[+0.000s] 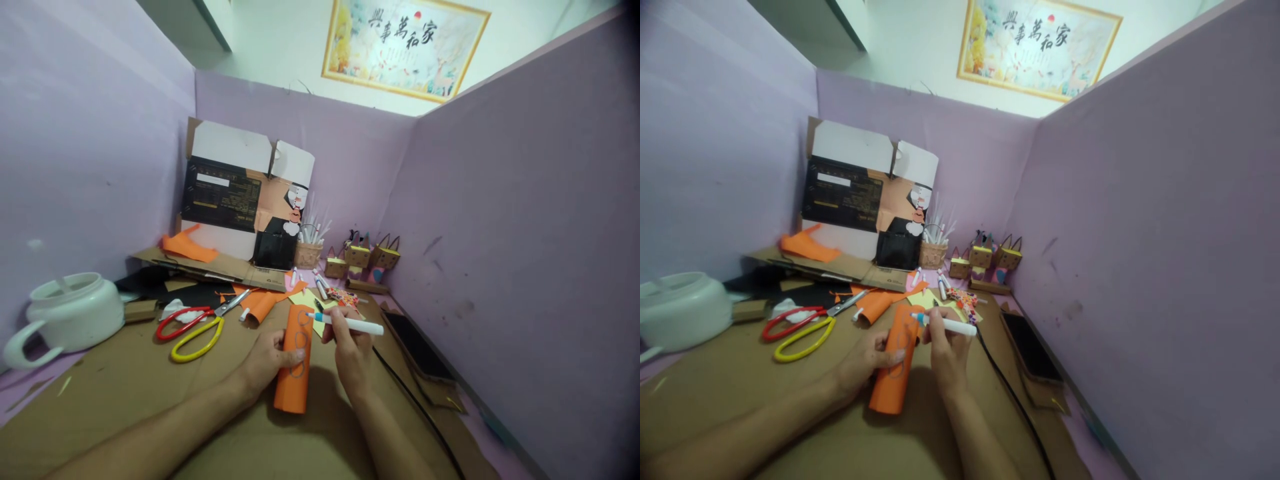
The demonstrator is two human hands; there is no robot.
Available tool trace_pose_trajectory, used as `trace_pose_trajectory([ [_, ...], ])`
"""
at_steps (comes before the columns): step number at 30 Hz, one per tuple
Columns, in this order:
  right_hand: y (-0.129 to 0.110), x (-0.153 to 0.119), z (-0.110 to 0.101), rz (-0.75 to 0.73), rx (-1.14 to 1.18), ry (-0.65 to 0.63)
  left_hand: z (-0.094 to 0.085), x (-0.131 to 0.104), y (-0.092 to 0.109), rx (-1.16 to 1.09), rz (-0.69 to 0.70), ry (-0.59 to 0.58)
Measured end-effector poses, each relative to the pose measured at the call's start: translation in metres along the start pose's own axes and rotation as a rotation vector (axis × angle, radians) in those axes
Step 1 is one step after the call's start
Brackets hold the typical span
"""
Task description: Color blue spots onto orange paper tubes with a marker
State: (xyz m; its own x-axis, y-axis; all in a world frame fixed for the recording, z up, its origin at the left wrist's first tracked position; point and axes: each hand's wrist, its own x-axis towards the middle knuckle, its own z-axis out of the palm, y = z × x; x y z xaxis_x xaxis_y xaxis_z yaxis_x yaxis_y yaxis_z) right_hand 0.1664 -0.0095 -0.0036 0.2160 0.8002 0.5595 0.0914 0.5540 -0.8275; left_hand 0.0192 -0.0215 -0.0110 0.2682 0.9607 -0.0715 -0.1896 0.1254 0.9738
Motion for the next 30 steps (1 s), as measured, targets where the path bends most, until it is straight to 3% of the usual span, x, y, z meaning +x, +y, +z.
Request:
trace_pose_trajectory([
  [30,-0.0006,-0.0028,0.0015,0.025,0.026,-0.057,-0.0007,0.0028,-0.0008,-0.003,-0.018,0.008],
])
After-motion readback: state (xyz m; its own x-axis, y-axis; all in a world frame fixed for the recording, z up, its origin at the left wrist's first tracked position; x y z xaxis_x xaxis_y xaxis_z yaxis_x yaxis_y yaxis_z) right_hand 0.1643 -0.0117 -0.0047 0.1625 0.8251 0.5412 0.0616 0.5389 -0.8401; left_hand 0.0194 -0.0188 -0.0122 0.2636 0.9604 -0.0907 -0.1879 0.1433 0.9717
